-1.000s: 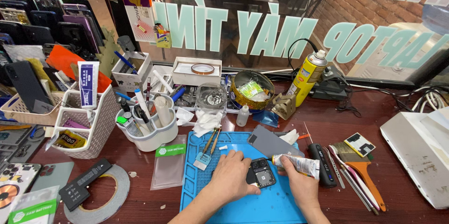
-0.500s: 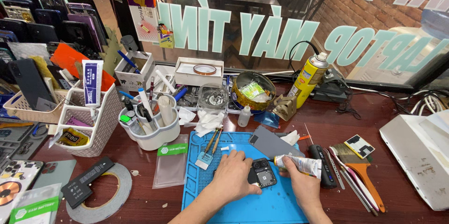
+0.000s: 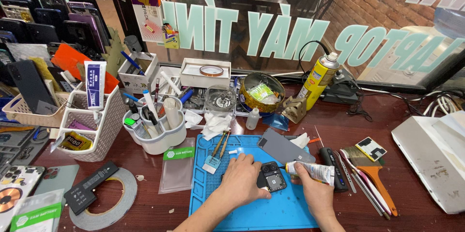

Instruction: The person uses a heat gun to warm the edges of a smartphone back cover, then applies adhesive to the phone frame. The person handles the phone, back cover, and adhesive tube while working at a cluttered repair bench.

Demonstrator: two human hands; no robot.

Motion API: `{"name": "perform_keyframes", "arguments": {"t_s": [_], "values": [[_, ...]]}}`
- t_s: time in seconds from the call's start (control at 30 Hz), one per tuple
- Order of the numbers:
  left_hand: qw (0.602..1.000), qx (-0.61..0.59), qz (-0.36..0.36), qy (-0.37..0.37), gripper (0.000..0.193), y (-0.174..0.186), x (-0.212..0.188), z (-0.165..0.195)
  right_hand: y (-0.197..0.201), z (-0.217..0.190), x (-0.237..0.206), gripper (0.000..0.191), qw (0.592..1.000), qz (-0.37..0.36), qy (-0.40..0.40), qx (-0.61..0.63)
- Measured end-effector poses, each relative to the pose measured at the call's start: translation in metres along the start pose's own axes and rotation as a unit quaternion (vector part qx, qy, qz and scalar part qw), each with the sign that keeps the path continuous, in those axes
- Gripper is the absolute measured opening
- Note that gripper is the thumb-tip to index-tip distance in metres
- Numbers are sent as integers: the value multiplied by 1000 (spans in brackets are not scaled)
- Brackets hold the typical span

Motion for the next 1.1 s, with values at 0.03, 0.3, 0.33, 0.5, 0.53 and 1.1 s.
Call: {"name": "perform_keyframes", "arguments": {"t_s": [0.03,0.3,0.33,0.5,0.53,1.1], "values": [[1000,0,1,-1,80,0,0,0,0,-1,-1,26,1000,-2,8,3],[1000,3,-2,3,79,0,1,0,1,-4,-7,26,1000,-3,22,2],[1000,4,-4,4,79,0,1,0,1,-4,-7,26,1000,-3,21,-1],[1000,5,3,2,80,-1,1,0,1,-3,-8,25,1000,4,29,-1],[1000,6,1,3,80,-1,0,0,2,-2,-8,25,1000,5,30,0],[1000,8,-7,7,80,2,1,2,8,0,-16,26,1000,7,25,1]]}}
Point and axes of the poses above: each hand's wrist, its own x-axis towards the middle knuckle, its own y-axis out of the back of the hand, z = x × y, the point moved 2 cm from there along x, towards the middle knuckle, and after that the axes turned 8 degrees about -y, right-handed, at the moved point
